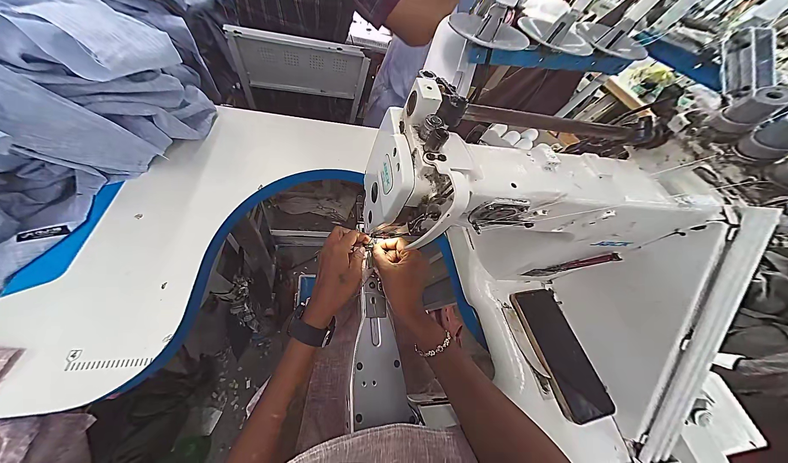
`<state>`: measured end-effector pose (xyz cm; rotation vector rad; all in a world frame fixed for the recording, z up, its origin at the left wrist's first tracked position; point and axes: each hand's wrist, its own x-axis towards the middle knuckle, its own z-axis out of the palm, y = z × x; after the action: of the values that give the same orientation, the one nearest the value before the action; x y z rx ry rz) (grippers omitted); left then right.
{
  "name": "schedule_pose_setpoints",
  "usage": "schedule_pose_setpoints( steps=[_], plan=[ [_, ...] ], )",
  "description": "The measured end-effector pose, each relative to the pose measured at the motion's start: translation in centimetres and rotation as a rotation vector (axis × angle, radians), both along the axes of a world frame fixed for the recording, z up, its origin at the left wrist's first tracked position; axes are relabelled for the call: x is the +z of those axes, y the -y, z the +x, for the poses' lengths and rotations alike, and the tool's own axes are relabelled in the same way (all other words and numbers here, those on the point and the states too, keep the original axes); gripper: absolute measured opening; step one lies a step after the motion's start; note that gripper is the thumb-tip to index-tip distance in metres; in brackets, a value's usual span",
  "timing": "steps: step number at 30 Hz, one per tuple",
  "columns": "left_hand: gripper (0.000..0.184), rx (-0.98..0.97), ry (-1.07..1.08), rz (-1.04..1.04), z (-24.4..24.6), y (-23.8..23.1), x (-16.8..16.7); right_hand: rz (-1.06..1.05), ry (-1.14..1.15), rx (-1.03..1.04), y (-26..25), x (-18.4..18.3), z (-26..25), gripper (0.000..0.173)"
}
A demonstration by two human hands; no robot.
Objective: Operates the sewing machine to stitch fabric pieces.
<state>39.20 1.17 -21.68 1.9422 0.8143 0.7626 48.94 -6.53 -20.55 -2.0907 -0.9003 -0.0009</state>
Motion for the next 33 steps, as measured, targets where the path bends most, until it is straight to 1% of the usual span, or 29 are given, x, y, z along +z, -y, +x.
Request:
schedule_pose_setpoints(
  steps=[6,9,11,13,16,18,19,21,24,27,29,30,32,33],
  plan=[
    [0.021,0.063,0.03,0.014,0.3,0.6,-0.3,-0.043,-0.147,-0.016,-0.3,0.4,0.4,0.013],
    [0.022,0.078,0.033,0.051,0.5,0.8,-0.4,-0.007,-0.21,-0.008,-0.5,0.1,0.7,0.016],
    [0.022,0.081,0.048,0.035,0.6,0.7,-0.6,0.046,-0.279,0.011,-0.5,-0.3,0.9,0.015],
    [0.023,0.074,0.087,-0.045,0.7,0.5,-1.2,0.105,-0.359,0.045,-0.4,-0.6,1.2,0.009],
    [0.021,0.068,0.232,-0.261,1.2,0.3,-1.7,0.116,-0.385,0.058,-0.4,-0.7,1.2,0.003],
    [0.019,0.077,0.346,-0.391,1.4,0.3,-1.5,0.111,-0.37,0.079,-0.4,-0.7,1.2,0.003],
    [0.017,0.079,0.388,-0.41,1.4,0.2,-1.6,0.111,-0.369,0.1,-0.4,-0.7,1.3,0.004],
    [0.016,0.076,0.402,-0.35,1.2,-0.1,-1.8,0.121,-0.369,0.142,-0.4,-0.7,1.6,0.005],
    [0.01,0.095,0.299,-0.18,1.1,-0.5,-2.0,0.133,-0.358,0.168,-0.4,-0.9,1.8,0.005],
    [0.009,0.089,0.243,-0.042,1.2,-1.0,-2.2,0.153,-0.375,0.179,-0.5,-1.0,1.9,0.007],
    [0.01,0.074,0.216,-0.012,1.3,-1.1,-2.3,0.145,-0.353,0.171,-0.4,-1.0,1.8,0.007],
    [0.011,0.07,0.209,-0.029,1.3,-1.0,-2.4,0.125,-0.307,0.161,-0.3,-0.9,1.7,0.008],
    [0.012,0.085,0.278,-0.17,1.3,-0.9,-2.1,0.081,-0.092,0.141,0.2,-0.4,1.1,0.013],
    [0.012,0.107,0.391,-0.287,1.0,-1.1,-1.6,0.078,0.04,0.135,0.4,-0.2,0.8,0.014]
  ],
)
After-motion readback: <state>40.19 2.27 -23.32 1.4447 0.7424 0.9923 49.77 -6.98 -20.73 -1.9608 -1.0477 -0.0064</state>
